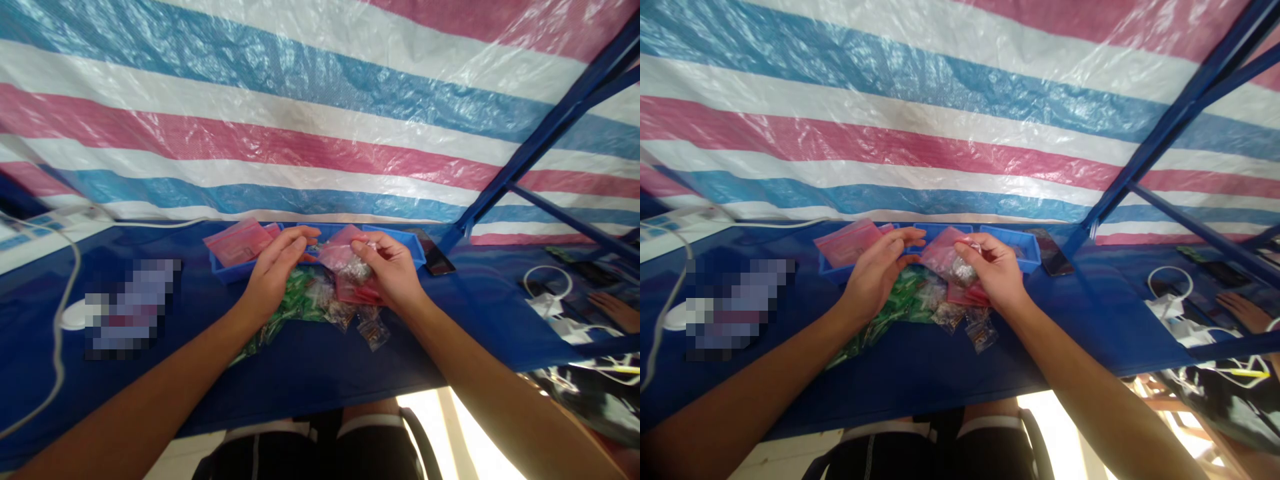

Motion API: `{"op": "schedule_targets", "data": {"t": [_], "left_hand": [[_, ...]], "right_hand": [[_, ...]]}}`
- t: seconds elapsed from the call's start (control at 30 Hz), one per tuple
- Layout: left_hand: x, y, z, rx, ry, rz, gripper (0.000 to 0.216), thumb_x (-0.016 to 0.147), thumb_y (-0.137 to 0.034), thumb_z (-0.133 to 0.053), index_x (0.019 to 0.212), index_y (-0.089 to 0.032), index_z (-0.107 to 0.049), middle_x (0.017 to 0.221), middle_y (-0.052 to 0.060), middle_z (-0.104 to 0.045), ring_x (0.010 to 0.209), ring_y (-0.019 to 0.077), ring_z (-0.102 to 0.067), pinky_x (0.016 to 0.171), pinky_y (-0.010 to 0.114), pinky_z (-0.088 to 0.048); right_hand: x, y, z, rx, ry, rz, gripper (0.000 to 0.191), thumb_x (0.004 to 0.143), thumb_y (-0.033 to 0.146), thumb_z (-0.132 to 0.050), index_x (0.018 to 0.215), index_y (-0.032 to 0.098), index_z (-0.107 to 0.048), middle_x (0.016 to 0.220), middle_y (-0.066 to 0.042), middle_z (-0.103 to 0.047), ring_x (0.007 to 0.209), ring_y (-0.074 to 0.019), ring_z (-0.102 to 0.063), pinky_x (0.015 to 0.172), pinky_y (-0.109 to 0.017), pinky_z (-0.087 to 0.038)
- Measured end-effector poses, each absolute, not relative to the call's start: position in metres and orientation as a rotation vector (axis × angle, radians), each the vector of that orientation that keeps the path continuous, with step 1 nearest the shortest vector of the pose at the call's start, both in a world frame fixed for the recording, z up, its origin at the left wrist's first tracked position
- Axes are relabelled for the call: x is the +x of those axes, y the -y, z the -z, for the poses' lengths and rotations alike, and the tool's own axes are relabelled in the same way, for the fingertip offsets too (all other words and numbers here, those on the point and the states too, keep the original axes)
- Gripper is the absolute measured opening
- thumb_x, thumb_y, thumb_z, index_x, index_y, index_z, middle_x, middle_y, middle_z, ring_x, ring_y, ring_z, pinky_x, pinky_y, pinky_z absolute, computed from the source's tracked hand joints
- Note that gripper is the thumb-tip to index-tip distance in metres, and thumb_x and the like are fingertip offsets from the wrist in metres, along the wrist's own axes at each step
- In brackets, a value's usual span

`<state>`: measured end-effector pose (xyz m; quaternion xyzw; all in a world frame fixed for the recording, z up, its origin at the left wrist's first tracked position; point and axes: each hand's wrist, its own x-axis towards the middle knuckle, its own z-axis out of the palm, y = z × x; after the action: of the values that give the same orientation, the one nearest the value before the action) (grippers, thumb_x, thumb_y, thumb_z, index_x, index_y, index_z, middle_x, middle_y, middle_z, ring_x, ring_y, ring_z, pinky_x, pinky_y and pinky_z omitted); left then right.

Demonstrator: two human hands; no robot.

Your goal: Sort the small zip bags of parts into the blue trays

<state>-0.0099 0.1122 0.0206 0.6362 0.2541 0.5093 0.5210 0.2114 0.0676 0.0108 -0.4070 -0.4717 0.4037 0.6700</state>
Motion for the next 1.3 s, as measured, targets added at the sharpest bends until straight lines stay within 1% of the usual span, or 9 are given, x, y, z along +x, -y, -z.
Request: {"op": "schedule_targets", "data": {"t": [0.13,0.33,0.5,0.57,0.67,0.8,0.93,1.17,1.3], "left_hand": [[-0.012,-0.108,-0.028,1.672,-0.706,-1.297,0.037,0.107,-0.049,-0.063,0.127,-0.02,-0.075,0.125,0.01,-0.074,0.107,0.0221,-0.07,0.091,0.033,-0.06],[-0.007,-0.092,-0.03,1.9,-0.516,-1.05,0.058,0.1,-0.042,-0.076,0.153,-0.025,-0.059,0.156,0.013,-0.062,0.14,0.0301,-0.064,0.112,0.042,-0.058],[-0.008,-0.095,-0.029,2.115,-0.676,-1.11,0.041,0.108,-0.042,-0.061,0.144,-0.024,-0.069,0.149,0.01,-0.069,0.138,0.0277,-0.066,0.123,0.043,-0.05],[-0.01,-0.1,-0.029,2.071,-0.776,-1.163,0.039,0.112,-0.044,-0.052,0.139,-0.024,-0.073,0.144,0.008,-0.073,0.134,0.0258,-0.068,0.121,0.04,-0.05],[-0.013,-0.105,-0.03,1.977,-0.94,-1.269,0.043,0.112,-0.049,-0.052,0.139,-0.024,-0.074,0.138,0.005,-0.076,0.128,0.0254,-0.071,0.117,0.038,-0.052],[-0.015,-0.109,-0.032,1.935,-0.962,-1.298,0.045,0.111,-0.052,-0.053,0.138,-0.023,-0.075,0.138,0.006,-0.076,0.126,0.026,-0.071,0.116,0.038,-0.052],[-0.013,-0.106,-0.033,1.952,-0.863,-1.217,0.044,0.111,-0.052,-0.054,0.136,-0.024,-0.076,0.136,0.007,-0.077,0.128,0.026,-0.07,0.116,0.037,-0.053],[-0.009,-0.098,-0.029,1.954,-0.863,-1.195,0.041,0.111,-0.05,-0.054,0.136,-0.026,-0.075,0.129,0.006,-0.079,0.113,0.0236,-0.073,0.106,0.036,-0.057],[-0.008,-0.099,-0.025,1.894,-0.874,-1.166,0.044,0.111,-0.049,-0.056,0.147,-0.025,-0.067,0.122,0.006,-0.079,0.095,0.0181,-0.074,0.089,0.029,-0.058]], "right_hand": [[0.211,-0.068,-0.01,-0.977,1.005,-0.584,0.023,0.093,0.045,-0.084,0.105,0.027,-0.078,0.099,-0.002,-0.077,0.088,-0.02,-0.072,0.085,-0.035,-0.06],[0.197,-0.052,-0.021,-0.913,1.578,-0.405,0.01,0.099,0.032,-0.077,0.107,0.029,-0.082,0.109,-0.006,-0.079,0.106,-0.0254,-0.074,0.098,-0.043,-0.06],[0.195,-0.05,-0.024,-0.891,1.878,-0.359,0.031,0.095,0.031,-0.08,0.126,0.03,-0.078,0.131,-0.01,-0.076,0.126,-0.0296,-0.069,0.113,-0.051,-0.055],[0.197,-0.051,-0.025,-0.915,1.867,-0.388,0.029,0.098,0.033,-0.079,0.126,0.03,-0.077,0.136,-0.01,-0.074,0.131,-0.0296,-0.067,0.116,-0.052,-0.053],[0.2,-0.053,-0.022,-0.958,1.684,-0.377,0.026,0.1,0.033,-0.075,0.126,0.029,-0.076,0.142,-0.011,-0.069,0.134,-0.0289,-0.066,0.113,-0.049,-0.057],[0.202,-0.06,-0.012,-0.989,1.488,-0.476,0.051,0.095,0.039,-0.082,0.141,0.028,-0.065,0.149,-0.013,-0.063,0.132,-0.0287,-0.067,0.107,-0.045,-0.062],[0.201,-0.062,-0.008,-0.911,1.496,-0.847,0.071,0.09,0.044,-0.087,0.151,0.029,-0.055,0.132,-0.009,-0.077,0.122,-0.0264,-0.074,0.114,-0.047,-0.058],[0.2,-0.066,-0.009,-0.928,1.297,-1.101,0.049,0.082,0.05,-0.091,0.121,0.029,-0.07,0.101,0.0,-0.082,0.083,-0.0202,-0.076,0.074,-0.034,-0.063],[0.202,-0.072,-0.004,-0.934,1.207,-1.03,0.047,0.079,0.046,-0.095,0.115,0.026,-0.072,0.092,0.002,-0.082,0.079,-0.0171,-0.075,0.076,-0.031,-0.061]]}}
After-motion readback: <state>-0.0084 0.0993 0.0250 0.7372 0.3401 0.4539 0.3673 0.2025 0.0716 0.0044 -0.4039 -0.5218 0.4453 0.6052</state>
